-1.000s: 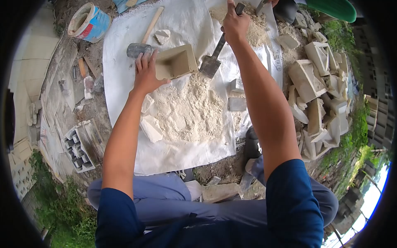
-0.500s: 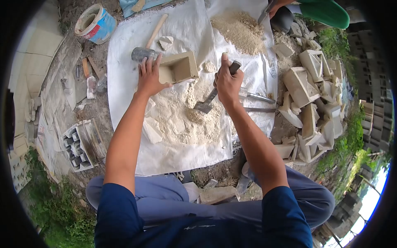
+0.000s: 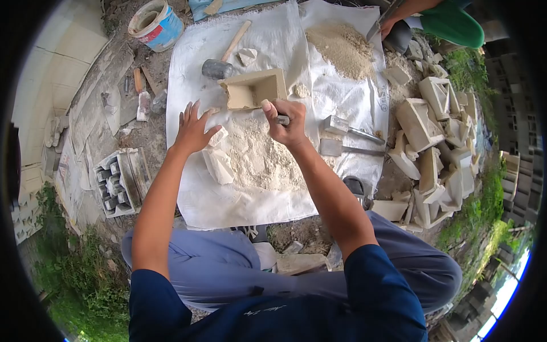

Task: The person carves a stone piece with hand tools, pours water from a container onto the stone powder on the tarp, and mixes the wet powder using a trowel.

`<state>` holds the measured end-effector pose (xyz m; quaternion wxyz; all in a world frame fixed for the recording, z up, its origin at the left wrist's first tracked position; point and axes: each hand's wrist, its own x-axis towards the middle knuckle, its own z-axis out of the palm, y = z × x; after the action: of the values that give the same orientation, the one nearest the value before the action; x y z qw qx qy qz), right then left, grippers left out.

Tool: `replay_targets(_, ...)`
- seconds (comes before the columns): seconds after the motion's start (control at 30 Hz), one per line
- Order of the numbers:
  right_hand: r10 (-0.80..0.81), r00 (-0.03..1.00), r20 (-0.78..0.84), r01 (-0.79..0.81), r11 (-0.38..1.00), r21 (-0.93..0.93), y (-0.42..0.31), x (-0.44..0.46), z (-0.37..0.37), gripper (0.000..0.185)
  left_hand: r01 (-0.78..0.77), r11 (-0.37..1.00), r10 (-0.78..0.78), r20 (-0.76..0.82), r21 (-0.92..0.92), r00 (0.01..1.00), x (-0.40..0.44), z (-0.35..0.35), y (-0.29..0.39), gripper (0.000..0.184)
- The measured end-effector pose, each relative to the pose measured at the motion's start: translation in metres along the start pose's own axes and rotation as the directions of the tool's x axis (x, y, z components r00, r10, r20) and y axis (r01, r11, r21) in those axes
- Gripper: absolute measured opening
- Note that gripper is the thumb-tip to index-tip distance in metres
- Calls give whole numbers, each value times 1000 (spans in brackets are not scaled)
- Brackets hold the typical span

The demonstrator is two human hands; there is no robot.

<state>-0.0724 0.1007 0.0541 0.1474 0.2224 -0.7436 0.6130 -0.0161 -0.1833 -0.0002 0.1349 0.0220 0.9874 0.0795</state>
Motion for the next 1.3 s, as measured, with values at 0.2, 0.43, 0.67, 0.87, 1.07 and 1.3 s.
replay_targets(0.2, -3, 990, 143, -8, 997, 79, -24, -63, 3, 47, 49, 991, -58, -71, -127, 996, -46, 0, -8, 58)
replay_targets(0.43, 64, 998, 27, -68, 978, 195, -50, -90, -24, 47, 22, 973, -32, -37, -228, 999, -69, 25, 23, 53)
replay_targets(0.67, 93, 977, -191, -52, 976, 210, -26, -55, -50, 51, -355, 932, 306, -354, -81, 884, -108, 45, 77, 45)
replay_targets(0.87, 262, 913, -312, -233, 964, 125, -7, -70, -23, 53, -603, 791, 590, -135, -99, 796, -155, 96, 149, 65)
replay_targets(1.07, 373, 842, -391, -232, 903, 361, -38, -59, -38, 52, -546, 830, 532, -127, -116, 837, -182, 116, 204, 77)
replay_targets(1.3, 292, 813, -503, -83, 914, 396, -61, -37, -106, 55, -455, 875, 445, -95, -167, 891, -170, 143, 214, 21)
